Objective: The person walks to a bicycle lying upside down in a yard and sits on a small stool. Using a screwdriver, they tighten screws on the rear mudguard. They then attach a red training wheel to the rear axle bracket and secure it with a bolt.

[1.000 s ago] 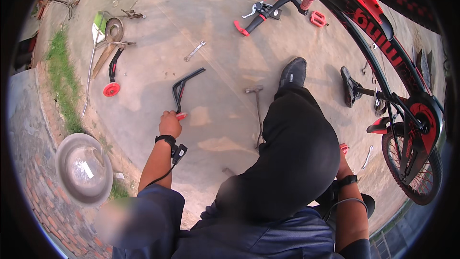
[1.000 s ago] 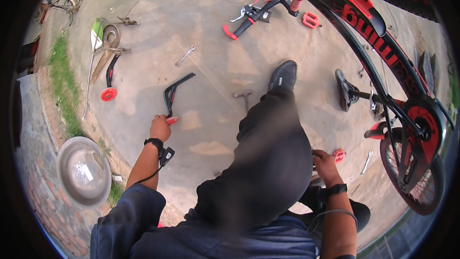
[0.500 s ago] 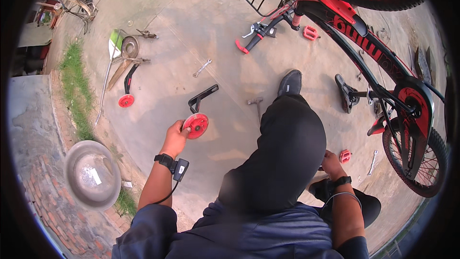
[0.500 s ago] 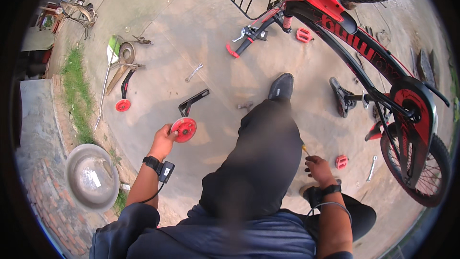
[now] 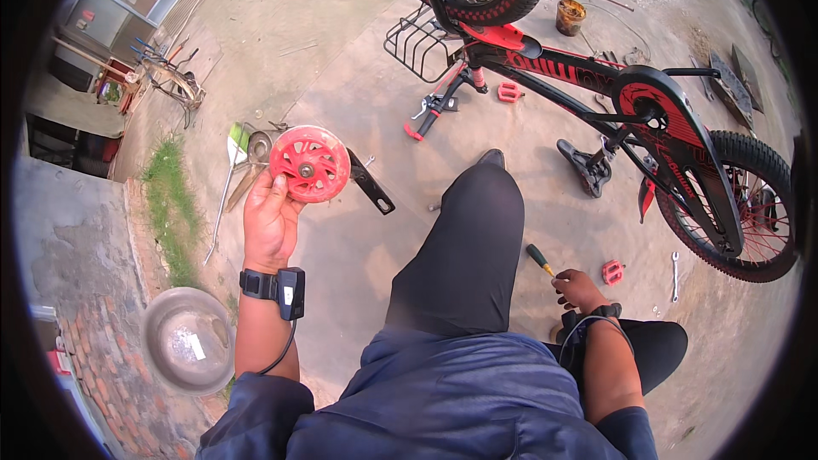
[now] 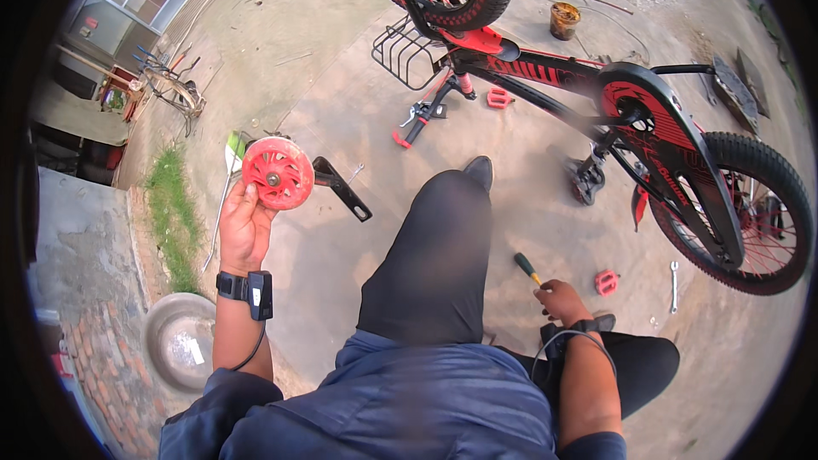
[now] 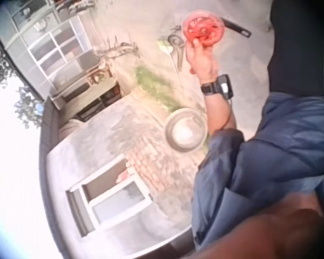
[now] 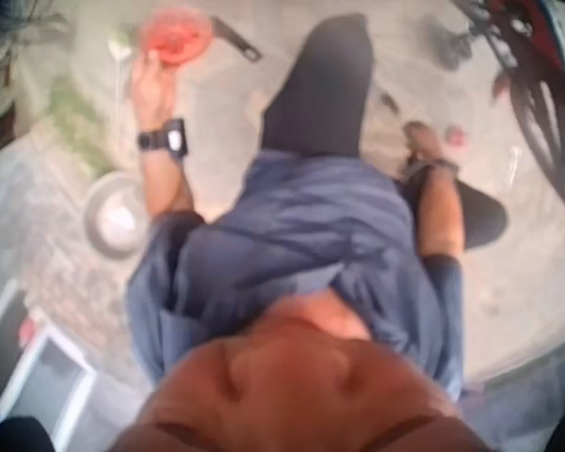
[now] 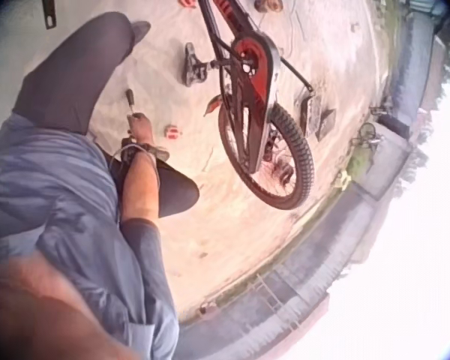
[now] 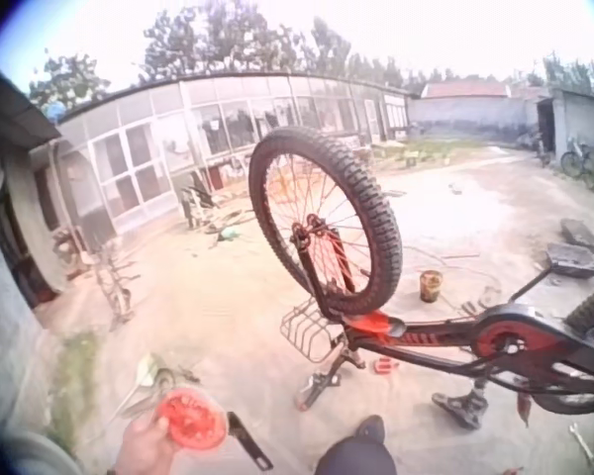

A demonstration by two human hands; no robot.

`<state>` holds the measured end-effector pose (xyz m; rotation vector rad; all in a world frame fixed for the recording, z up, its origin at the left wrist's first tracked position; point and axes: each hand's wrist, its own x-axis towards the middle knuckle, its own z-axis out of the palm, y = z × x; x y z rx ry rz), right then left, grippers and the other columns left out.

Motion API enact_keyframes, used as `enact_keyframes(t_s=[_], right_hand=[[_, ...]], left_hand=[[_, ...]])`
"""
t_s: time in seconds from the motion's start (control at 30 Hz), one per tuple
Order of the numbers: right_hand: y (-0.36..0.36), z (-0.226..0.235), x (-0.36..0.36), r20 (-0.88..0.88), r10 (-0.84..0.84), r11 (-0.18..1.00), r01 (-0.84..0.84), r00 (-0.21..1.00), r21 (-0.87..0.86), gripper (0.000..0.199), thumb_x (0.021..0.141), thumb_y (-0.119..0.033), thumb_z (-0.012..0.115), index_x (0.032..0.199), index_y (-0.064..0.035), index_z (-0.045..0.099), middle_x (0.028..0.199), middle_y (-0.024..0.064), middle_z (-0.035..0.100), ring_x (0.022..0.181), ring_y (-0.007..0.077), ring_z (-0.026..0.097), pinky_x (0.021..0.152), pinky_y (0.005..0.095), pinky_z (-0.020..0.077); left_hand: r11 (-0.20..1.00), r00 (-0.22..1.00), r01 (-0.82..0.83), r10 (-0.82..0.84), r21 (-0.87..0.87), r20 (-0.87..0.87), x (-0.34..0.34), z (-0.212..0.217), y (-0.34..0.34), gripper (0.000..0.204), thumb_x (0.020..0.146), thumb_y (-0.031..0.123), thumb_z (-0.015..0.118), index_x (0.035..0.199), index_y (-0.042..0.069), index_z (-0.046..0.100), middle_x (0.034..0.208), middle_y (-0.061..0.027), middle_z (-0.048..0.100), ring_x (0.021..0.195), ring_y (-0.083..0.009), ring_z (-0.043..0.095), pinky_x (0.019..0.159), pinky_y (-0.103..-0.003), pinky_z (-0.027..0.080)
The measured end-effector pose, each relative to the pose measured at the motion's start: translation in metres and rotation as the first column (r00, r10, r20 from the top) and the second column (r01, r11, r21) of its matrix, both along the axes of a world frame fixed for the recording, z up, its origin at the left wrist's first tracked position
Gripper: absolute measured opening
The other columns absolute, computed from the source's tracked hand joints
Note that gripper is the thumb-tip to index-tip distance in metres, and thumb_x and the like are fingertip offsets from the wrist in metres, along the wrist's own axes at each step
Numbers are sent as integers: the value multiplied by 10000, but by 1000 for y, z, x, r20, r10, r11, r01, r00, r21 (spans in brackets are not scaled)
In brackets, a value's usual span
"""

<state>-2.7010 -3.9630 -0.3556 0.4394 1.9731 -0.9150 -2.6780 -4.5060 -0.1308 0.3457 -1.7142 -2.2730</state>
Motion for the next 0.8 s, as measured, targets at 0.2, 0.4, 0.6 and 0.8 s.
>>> enact_keyframes(t_s=[0.2,0.4,0.6,0.8], right_hand=[[-27,86,-42,-567,-151,973,19,810,-232,424,941,-297,677,1220,22,663,1040,196,735,895,233,722,827,360,554],[-69,212,-44,-361,-425,516,-106,830,-850,585,1038,-368,589,1477,-13,435,1373,179,596,1215,262,627,921,364,542],[-53,222,-19,83,-545,-118,22,834,-993,523,1046,-377,557,1413,-10,493,1369,214,599,1243,339,618,938,410,562],[-28,243,3,210,-747,-210,76,631,-975,448,1075,-369,485,1312,3,560,1359,238,606,1252,359,617,992,427,564]], left_hand=[[938,925,226,-123,263,-359,-39,62,41,426,1057,148,510,1461,27,450,1482,-136,524,1344,-289,526,1140,-512,431],[693,782,543,-210,475,-587,-59,102,114,387,1052,152,519,1419,27,518,1418,-135,585,1230,-302,580,1033,-479,489],[521,768,630,-308,576,-561,-58,85,167,376,1036,149,544,1398,46,547,1386,-142,601,1227,-314,560,1026,-490,490],[569,781,624,-424,536,-458,-30,41,164,475,987,166,645,1431,47,523,1445,-149,558,1318,-321,534,1132,-532,418]])
